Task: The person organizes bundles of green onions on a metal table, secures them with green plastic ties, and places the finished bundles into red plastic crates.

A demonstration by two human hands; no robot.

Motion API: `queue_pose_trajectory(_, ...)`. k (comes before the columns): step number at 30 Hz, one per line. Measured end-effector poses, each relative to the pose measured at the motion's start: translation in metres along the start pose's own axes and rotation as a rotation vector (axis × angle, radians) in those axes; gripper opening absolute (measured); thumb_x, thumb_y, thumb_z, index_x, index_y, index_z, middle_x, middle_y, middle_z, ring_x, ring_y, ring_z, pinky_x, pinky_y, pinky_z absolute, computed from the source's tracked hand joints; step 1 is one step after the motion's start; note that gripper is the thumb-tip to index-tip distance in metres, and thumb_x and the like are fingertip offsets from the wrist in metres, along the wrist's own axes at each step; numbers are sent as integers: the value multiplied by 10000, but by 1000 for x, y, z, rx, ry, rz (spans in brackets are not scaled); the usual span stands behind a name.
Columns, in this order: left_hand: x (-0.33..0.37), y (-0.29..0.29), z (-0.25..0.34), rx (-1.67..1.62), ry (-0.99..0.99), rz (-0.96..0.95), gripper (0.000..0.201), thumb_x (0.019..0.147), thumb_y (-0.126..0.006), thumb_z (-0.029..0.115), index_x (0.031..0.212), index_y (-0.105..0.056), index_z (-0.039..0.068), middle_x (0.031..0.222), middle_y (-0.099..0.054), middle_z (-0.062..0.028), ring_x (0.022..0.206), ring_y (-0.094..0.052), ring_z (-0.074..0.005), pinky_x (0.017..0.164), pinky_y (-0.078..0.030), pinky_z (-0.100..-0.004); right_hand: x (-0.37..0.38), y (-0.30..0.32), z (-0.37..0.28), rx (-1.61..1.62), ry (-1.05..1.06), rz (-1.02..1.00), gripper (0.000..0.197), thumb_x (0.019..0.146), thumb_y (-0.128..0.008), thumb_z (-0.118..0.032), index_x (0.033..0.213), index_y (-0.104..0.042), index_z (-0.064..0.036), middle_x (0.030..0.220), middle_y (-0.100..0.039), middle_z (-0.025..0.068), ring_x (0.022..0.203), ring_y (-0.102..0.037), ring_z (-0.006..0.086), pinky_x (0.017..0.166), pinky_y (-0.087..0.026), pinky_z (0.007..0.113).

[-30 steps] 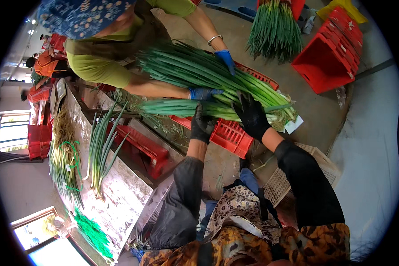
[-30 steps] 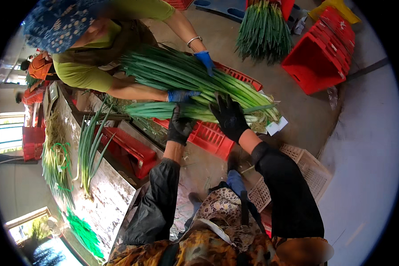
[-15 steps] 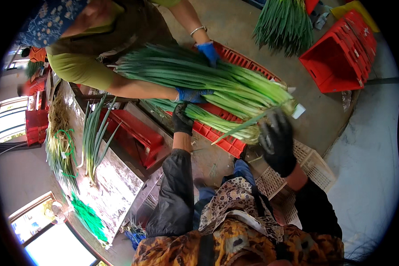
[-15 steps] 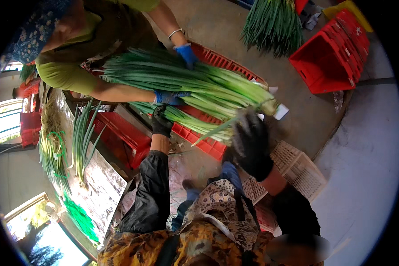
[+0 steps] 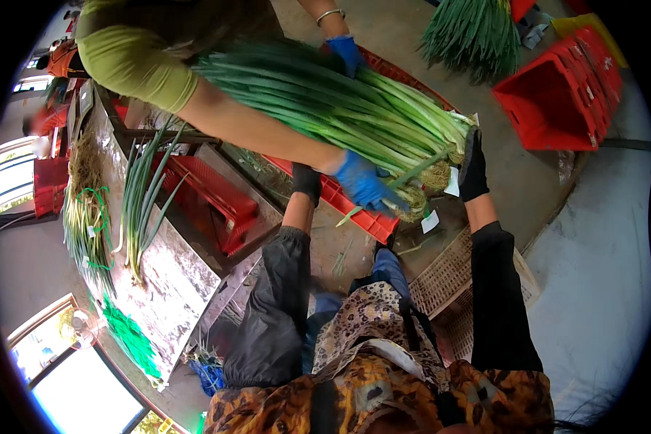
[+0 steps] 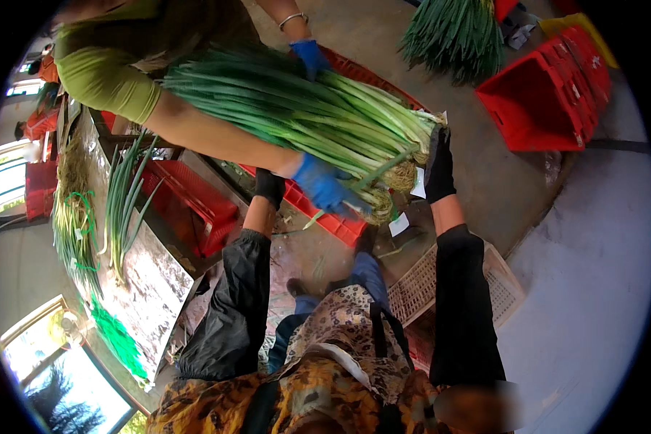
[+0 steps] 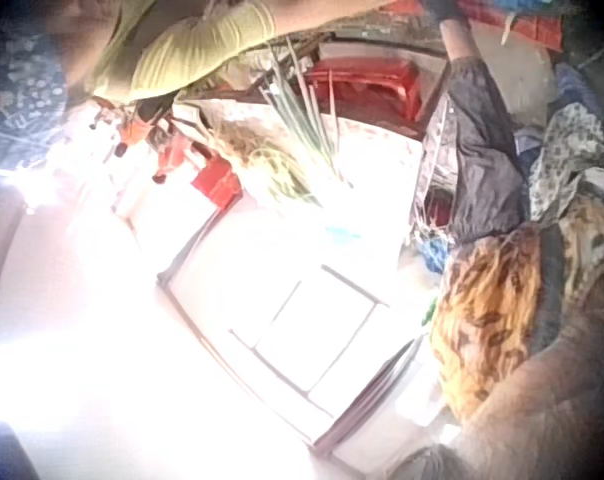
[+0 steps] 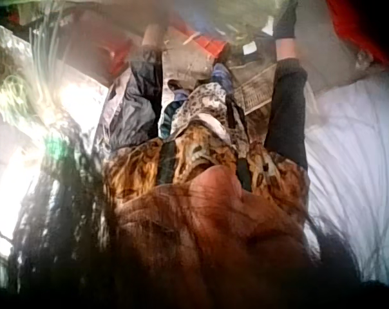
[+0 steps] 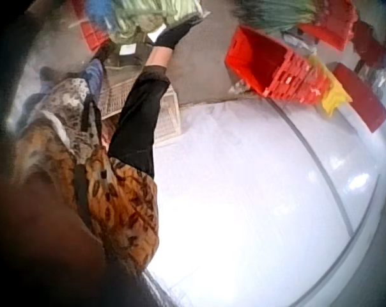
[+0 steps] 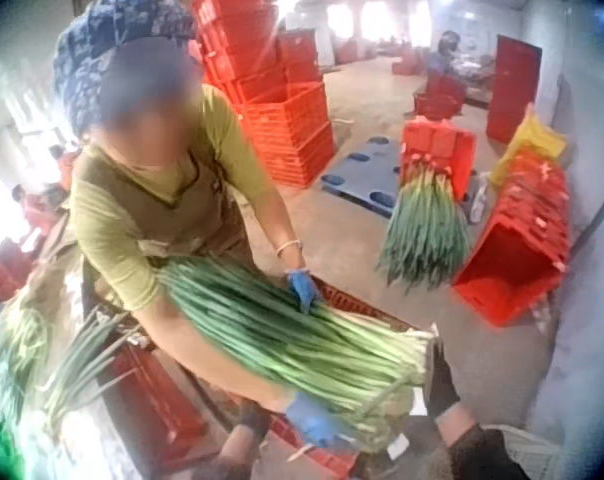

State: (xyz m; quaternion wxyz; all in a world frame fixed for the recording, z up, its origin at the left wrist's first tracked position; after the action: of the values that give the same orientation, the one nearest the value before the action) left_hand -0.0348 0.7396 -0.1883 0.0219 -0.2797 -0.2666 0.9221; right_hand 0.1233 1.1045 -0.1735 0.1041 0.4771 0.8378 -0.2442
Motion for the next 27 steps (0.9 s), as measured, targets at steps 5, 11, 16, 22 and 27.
queue_pose_trajectory(5, 4, 19, 14, 507, 38, -11, 369, 976, -403, 339, 1146, -535, 39, 1063, -618, -110, 968, -584, -247, 863, -462, -393, -12, 56, -55, -185, 175, 64, 466, 952, -477, -376, 1298, -474, -65, 1318, -485, 68, 1151, -492, 181, 969, -407, 368)
queue_pose_trajectory(11, -19, 59, 25, 844, 191, 78, 450, 984, -346, 412, 1223, -493, 61, 1155, -573, -134, 1035, -554, -281, 901, -443, -410, -172, 39, -32, -103, -163, -393, 222, 936, -464, -77, 1085, -597, 20, 1115, -593, 111, 1016, -580, 187, 901, -462, 314)
queue_pose_trajectory(16, 10, 99, 31, -51, 20, -82, 365, 968, -417, 344, 1217, -563, 121, 1172, -613, -128, 1024, -594, -324, 862, -485, -419, -258, -62, 106, -27, -889, -600, 388, 888, -626, -207, 1203, -531, -1, 1105, -623, 146, 980, -628, 237, 843, -523, 371)
queue_pose_trajectory(22, -87, -99, 83, 2130, -947, -1159, 154, 740, -618, 224, 859, -675, 144, 750, -593, -84, 718, -586, -333, 653, -482, -436, -212, -140, 131, 673, -1037, -286, 313, 911, -578, -231, 1154, -555, -35, 1046, -638, 132, 955, -629, 270, 839, -526, 389)
queue_pose_trajectory(27, -73, -280, 74, 1594, -1424, -1275, 625, 712, -691, 407, 1215, -556, 62, 998, -587, -213, 953, -559, -392, 839, -440, -493, -149, -135, 137, 608, -723, -312, 222, 870, -630, -128, 1081, -603, -62, 1020, -663, 109, 920, -647, 247, 803, -544, 397)
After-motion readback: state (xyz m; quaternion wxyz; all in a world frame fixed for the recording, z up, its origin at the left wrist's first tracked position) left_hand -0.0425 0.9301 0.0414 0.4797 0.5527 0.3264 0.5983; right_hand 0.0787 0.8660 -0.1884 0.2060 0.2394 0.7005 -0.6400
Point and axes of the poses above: each hand's wrist, its own x-axis towards the middle knuckle, its own y-axis out of the back of the hand, z = x × y, the point moved 4 cm from there along x, towards the middle knuckle
